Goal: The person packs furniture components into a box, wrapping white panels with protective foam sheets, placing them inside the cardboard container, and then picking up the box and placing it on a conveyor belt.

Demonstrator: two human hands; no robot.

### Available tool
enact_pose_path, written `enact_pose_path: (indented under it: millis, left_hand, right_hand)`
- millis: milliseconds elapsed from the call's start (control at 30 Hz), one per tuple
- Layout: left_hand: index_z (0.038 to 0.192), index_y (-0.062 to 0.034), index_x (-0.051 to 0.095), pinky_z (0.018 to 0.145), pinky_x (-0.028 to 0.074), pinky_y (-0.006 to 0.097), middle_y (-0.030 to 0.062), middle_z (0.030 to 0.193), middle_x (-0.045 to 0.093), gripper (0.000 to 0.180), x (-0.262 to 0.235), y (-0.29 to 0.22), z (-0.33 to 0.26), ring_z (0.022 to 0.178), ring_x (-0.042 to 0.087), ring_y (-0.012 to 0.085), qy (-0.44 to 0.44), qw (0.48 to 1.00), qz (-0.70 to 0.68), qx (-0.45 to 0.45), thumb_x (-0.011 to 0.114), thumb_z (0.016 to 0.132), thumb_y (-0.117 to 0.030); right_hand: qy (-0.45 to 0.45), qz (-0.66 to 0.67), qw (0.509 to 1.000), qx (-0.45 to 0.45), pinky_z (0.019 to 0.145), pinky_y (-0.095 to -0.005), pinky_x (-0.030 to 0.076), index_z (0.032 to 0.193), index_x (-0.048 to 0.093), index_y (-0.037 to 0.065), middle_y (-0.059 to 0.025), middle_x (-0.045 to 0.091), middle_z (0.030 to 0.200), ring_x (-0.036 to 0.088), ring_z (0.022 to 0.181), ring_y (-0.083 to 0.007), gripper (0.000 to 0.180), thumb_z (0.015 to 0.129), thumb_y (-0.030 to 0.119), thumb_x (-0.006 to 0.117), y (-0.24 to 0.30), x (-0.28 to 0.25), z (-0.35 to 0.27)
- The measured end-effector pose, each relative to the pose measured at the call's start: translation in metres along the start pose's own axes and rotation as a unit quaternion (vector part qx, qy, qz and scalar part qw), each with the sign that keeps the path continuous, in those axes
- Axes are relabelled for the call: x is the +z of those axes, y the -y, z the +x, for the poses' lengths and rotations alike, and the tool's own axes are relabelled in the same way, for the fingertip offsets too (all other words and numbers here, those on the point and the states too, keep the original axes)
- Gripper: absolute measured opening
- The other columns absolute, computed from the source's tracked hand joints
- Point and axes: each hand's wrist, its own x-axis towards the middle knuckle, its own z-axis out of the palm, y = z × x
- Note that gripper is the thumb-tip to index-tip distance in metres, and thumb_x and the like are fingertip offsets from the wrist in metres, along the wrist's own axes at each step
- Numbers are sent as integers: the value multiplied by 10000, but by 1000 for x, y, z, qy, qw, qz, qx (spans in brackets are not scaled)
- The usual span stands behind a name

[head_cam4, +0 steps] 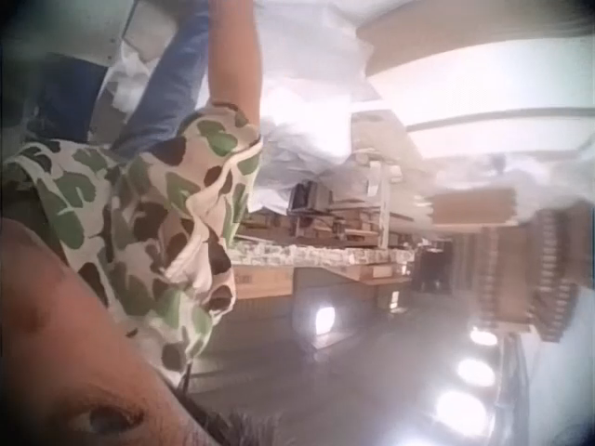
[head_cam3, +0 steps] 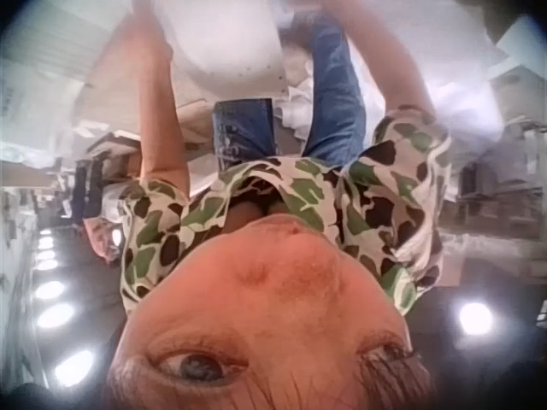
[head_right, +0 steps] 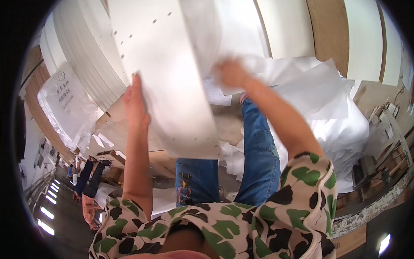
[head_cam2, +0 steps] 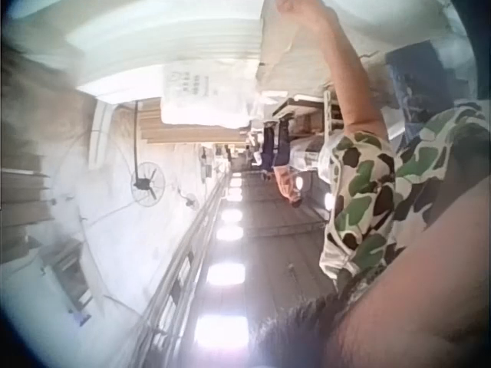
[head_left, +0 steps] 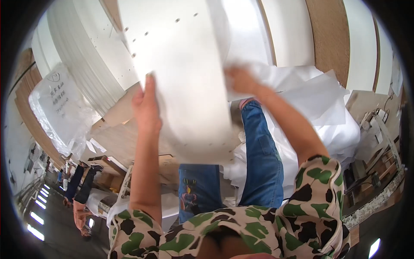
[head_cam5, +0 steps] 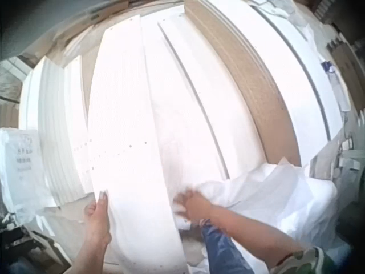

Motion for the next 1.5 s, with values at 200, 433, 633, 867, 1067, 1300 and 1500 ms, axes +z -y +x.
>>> enact_pose_path:
  millis: [200,433,633,867,1067,1300,1500]
  left_hand:
    - [780,-17,583,563,345,208,-40,708,496,319,120,11,20,639,384,43,82,994,-60,50,608,827,-332]
    - [562,-83,323,483,278,260,-43,570,318,465,241,57,37,551,269,82,96,993,-61,40,633,801,-334]
    - [1087,91,492,765,431,290,153,983,564,503,284,62,65,863,535,202,168,977,47,122,587,827,-329]
    - [755,-52,380,476,299,277,-7,642,385,392,291,70,82,572,314,94,235,971,40,21,616,791,-362]
    - [1039,47,437,686,467,300,108,967,538,449,278,48,66,841,534,163,225,972,-59,0,662,778,-240]
    - [1207,22,396,840,425,307,101,1131,522,476,224,10,-28,1001,505,184,319,947,-36,-16,561,857,-256]
    - [1218,-54,434,853,422,322,92,1088,564,511,170,-14,-127,1002,530,195,412,893,-19,-180,508,858,-409]
  right_hand:
    - [-379,303,808,334,916,-386,377,1053,556,-30,-184,560,1082,502,1036,-338,315,894,182,387,-101,-19,-93]
    - [-306,139,848,409,795,-457,407,974,457,-46,-283,552,924,517,906,-418,273,863,192,383,-187,-23,-121]
    - [-205,186,819,503,786,-468,425,909,438,-81,-314,549,893,539,878,-427,286,829,191,402,-188,-38,-110]
    - [-241,124,882,385,805,-387,423,1107,509,-9,-206,581,951,534,906,-328,370,836,236,452,-162,3,-116]
    - [-327,885,215,252,745,-335,456,1112,533,70,-53,603,933,547,805,-140,319,824,196,591,-122,41,-148]
    - [-423,885,66,184,899,-370,418,1249,389,5,-129,489,1208,505,1066,-252,448,901,282,445,-10,-57,-182]
    - [-462,790,157,371,847,-325,446,1221,407,-30,-130,513,1160,525,1019,-216,429,864,177,526,81,-138,-327]
